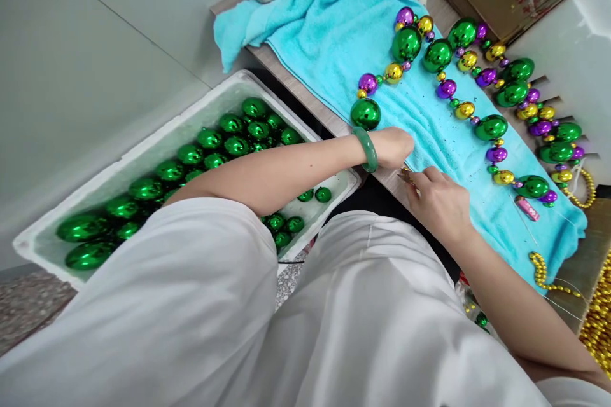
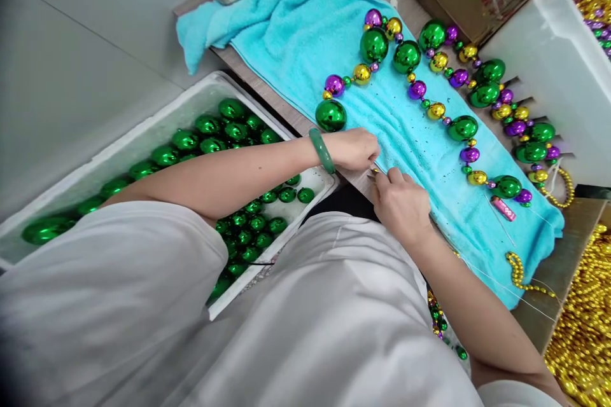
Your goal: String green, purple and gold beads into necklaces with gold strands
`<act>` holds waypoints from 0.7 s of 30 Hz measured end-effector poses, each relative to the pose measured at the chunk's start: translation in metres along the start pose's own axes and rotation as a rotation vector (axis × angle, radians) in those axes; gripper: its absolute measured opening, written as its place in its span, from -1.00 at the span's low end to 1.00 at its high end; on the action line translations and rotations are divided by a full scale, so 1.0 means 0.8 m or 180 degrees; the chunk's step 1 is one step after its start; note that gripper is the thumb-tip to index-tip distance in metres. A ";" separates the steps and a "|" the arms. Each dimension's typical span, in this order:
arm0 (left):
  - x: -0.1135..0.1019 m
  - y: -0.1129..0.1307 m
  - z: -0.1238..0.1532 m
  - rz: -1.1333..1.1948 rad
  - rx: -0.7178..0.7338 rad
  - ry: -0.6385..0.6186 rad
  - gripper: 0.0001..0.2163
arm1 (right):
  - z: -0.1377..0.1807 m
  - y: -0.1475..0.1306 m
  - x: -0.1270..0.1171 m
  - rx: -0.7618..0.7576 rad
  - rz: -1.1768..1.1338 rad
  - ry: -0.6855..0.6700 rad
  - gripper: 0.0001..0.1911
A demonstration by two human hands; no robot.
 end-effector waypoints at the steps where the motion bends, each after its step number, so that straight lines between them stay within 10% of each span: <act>1: 0.000 -0.001 0.000 0.0033 0.0001 0.0019 -0.79 | -0.001 -0.001 0.001 0.0015 -0.0002 -0.0013 -0.66; 21: -0.002 -0.001 -0.001 0.0066 0.0025 -0.0006 -0.80 | -0.007 -0.011 0.001 0.0138 0.0058 -0.0193 -0.71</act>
Point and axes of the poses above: each hand's wrist, its own z-axis away from the middle knuckle, its own x-axis out of the palm, y = z × x, the point moved 1 cm from there along -z, towards the middle knuckle, and after that the axes turned 11 degrees about -z, right-handed, at the moved point
